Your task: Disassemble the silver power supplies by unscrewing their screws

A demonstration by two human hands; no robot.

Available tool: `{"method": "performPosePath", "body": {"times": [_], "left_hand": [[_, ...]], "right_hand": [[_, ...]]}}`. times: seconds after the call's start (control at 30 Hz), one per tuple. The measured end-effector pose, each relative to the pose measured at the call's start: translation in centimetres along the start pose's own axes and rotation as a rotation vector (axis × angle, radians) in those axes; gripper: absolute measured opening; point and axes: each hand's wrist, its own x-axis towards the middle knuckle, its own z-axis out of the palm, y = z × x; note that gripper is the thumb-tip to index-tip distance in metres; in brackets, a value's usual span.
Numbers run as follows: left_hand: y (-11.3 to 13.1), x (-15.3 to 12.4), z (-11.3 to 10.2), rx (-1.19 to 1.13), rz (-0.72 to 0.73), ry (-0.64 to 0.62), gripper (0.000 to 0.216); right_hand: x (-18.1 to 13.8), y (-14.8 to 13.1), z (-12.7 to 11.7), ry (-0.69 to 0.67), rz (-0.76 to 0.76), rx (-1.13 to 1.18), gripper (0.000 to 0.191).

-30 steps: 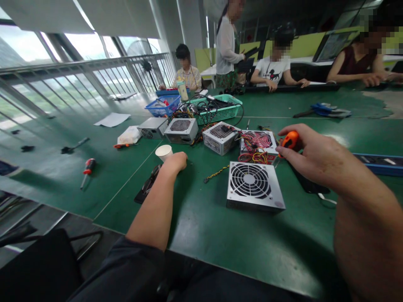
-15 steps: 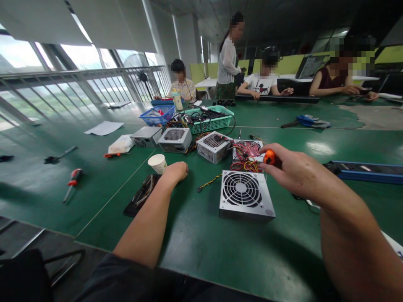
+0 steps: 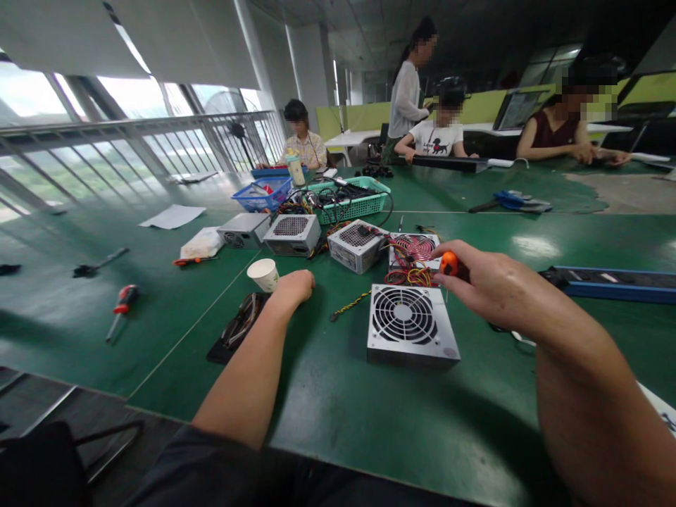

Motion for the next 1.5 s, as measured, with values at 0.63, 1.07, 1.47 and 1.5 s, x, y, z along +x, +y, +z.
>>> {"method": "performPosePath", "body": {"times": [0.63,1.07,1.47,1.5], "left_hand": [[0.4,0.4,-0.2,0.062,-0.03,-0.045,0.029],[0.4,0.2,-0.7,0.033,-0.032,0.091,0.031],[9.3,-3.3,0.0,-0.415,0.762,0.609,0.024],[9.6,-3.5,0.0,-0.448,0.794,0.633,0.023]], "right_hand": [[-0.5,-1.5,-1.8,-0.011,-0.003,0.05,0.036],[-0.5,-0.1,-2.3,0.023,0.052,0.084,0.039],[-0.6,-1.3,-2.4,0.155,0.0,0.211,0.034],[-0.6,-1.4,-2.4,0.163,-0.003,0.221,0.031]]}}
